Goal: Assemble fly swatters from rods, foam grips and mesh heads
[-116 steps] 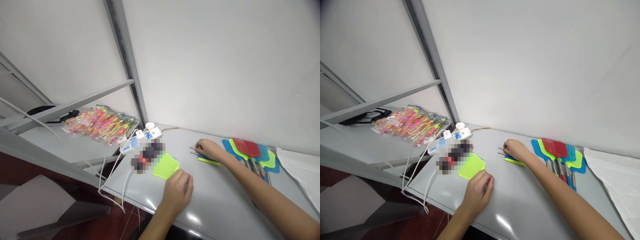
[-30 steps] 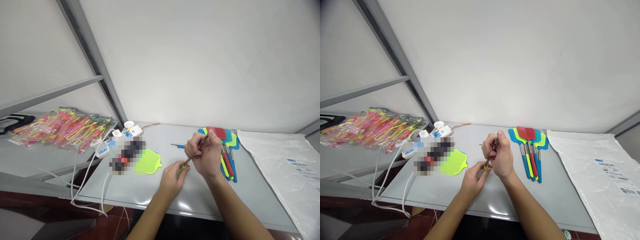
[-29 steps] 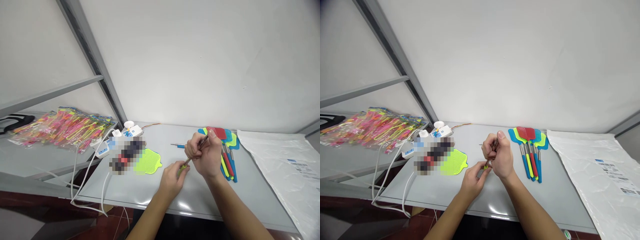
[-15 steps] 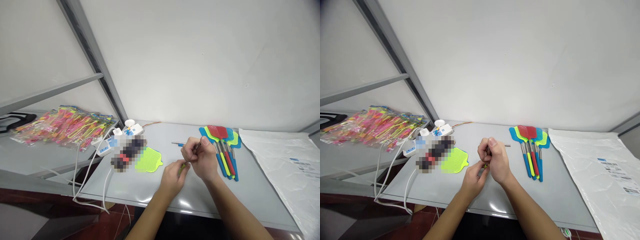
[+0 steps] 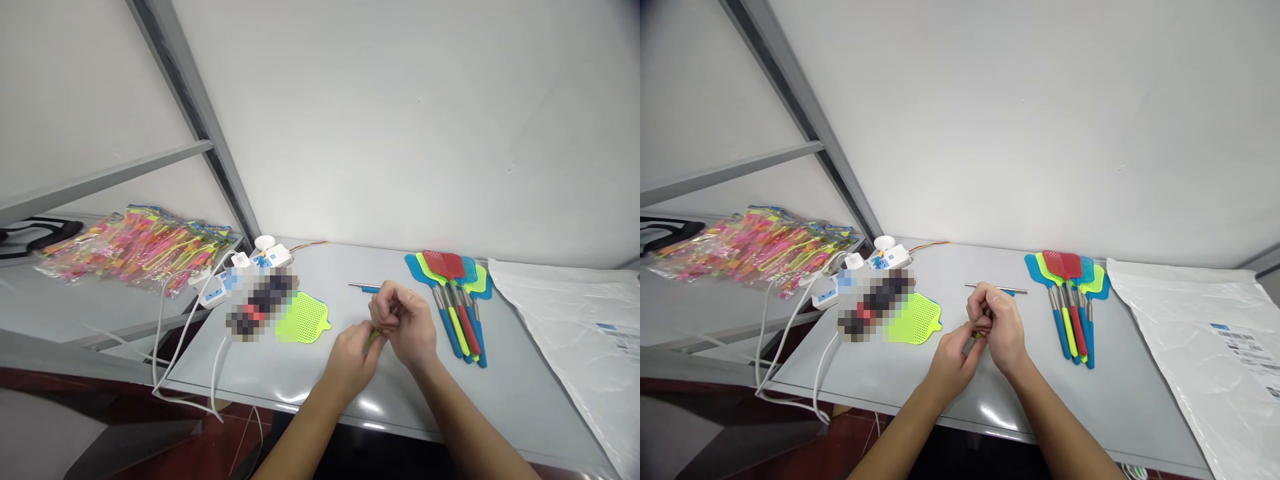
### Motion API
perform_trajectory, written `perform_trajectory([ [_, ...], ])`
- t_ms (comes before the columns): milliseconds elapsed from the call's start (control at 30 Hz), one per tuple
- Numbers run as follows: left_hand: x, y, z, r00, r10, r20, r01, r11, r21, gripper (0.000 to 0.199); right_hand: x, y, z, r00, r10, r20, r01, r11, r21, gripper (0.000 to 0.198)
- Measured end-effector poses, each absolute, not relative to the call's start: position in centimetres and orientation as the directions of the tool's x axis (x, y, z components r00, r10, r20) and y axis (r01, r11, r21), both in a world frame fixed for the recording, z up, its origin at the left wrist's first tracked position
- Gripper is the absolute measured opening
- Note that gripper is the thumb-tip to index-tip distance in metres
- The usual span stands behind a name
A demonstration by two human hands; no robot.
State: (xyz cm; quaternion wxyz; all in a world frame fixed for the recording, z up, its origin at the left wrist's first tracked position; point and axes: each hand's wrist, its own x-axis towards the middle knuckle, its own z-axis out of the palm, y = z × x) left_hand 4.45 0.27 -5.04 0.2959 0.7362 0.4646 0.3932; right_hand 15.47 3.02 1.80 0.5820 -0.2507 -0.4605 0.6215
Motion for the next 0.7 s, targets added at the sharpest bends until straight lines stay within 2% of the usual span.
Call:
perform_trajectory([
  [167, 4.5, 0.4, -4.8, 0.359, 0.914, 0.188, 0.439, -0.344, 0.83, 0.018, 14.9, 3.1, 1.4, -0.079, 0.967, 0.242, -0.46, 0.18, -0.87, 0.047],
  [433, 4.2, 0.2, -4.2, 0.322, 0.908, 0.27, 0.34, -0.376, 0.862, 0.023, 14.8, 2.7, 4.6, -0.118, 0.968, 0.222, -0.597, 0.109, -0.795, 0.05],
  [700, 3.2, -1.3, -0.1, 0.372, 0.896, 0.244, 0.287, -0.361, 0.887, 0.023, 13.8, 2.1, 7.1, -0.237, 0.949, 0.207, -0.65, 0.003, -0.76, 0.053],
])
